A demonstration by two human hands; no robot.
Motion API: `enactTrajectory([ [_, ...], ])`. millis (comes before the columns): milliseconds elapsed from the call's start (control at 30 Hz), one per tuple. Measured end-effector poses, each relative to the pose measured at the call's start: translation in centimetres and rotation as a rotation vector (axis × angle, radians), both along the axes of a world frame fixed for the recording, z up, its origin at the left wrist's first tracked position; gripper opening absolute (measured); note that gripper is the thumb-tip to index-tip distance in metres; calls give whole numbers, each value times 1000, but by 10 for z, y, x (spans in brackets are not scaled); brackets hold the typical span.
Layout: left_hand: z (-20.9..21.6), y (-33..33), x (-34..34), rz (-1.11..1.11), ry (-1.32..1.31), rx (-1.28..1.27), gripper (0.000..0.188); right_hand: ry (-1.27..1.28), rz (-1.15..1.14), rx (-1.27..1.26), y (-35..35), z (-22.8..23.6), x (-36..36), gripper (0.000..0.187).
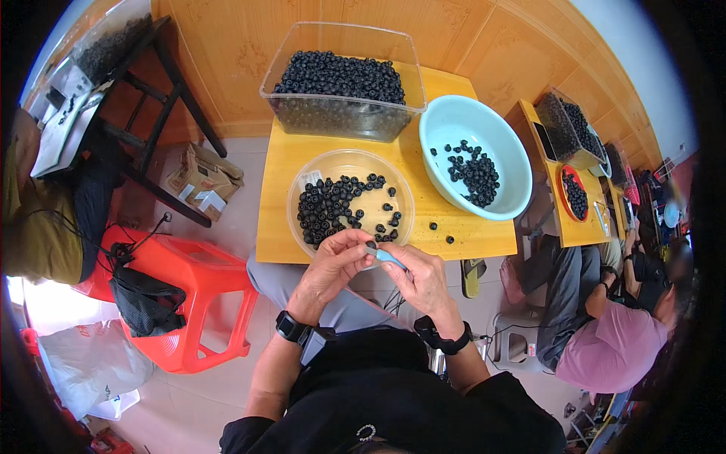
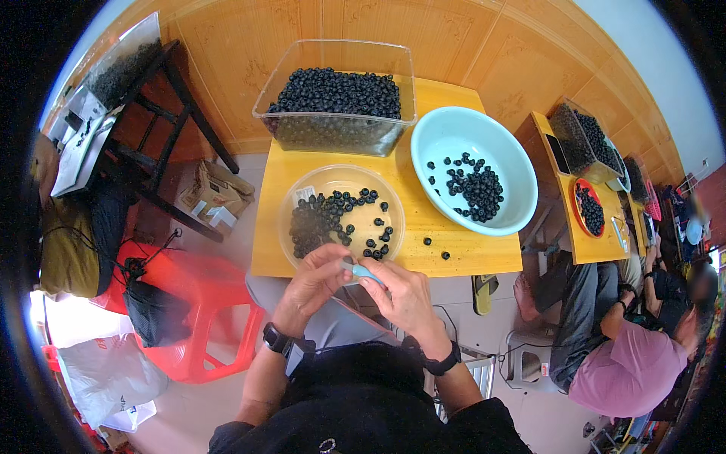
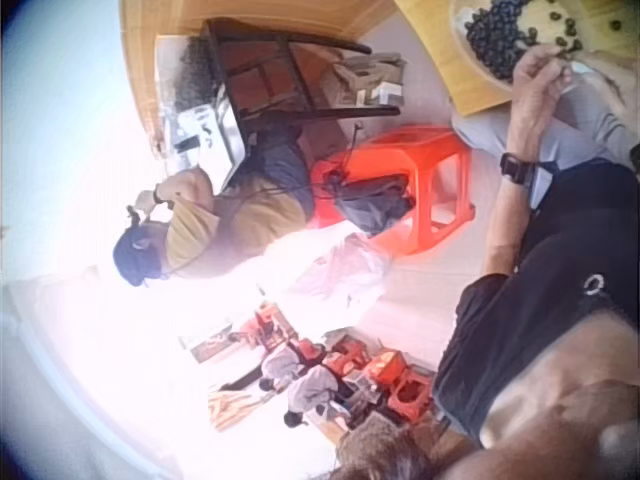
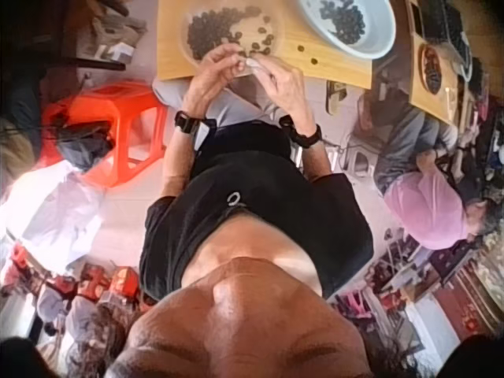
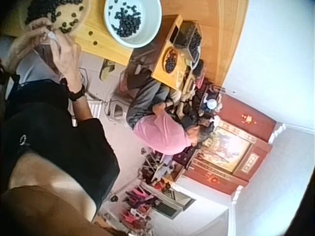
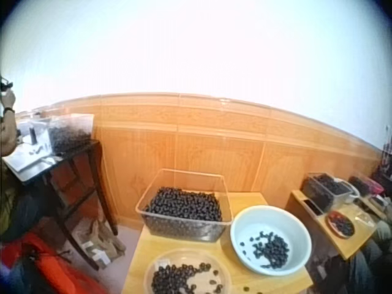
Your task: Sorting and inspecting small black plastic or rubber components on a tray.
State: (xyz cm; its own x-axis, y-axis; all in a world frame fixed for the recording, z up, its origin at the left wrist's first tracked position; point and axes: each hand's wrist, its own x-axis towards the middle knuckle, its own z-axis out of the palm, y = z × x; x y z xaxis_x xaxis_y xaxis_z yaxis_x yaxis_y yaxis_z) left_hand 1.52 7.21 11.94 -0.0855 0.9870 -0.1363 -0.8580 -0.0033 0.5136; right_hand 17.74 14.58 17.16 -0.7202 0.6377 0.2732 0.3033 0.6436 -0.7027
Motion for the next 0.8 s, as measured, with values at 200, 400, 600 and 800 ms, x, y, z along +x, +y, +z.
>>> enactTrajectory([
  [200, -2, -2, 0, -10, -26, 33, 15, 8, -3, 3, 0, 0, 1, 23],
  [400, 1, -3, -2, -29, -66, 21, 10, 3, 13, 2, 0, 0, 1, 23],
  [600, 0, -2, -3, -48, -95, 34, 8, 67, 42, 10, 5, -4, 0, 22],
  [800, 1, -4, -7, 6, -75, 8, 6, 111, 46, 54, 8, -12, -5, 21],
])
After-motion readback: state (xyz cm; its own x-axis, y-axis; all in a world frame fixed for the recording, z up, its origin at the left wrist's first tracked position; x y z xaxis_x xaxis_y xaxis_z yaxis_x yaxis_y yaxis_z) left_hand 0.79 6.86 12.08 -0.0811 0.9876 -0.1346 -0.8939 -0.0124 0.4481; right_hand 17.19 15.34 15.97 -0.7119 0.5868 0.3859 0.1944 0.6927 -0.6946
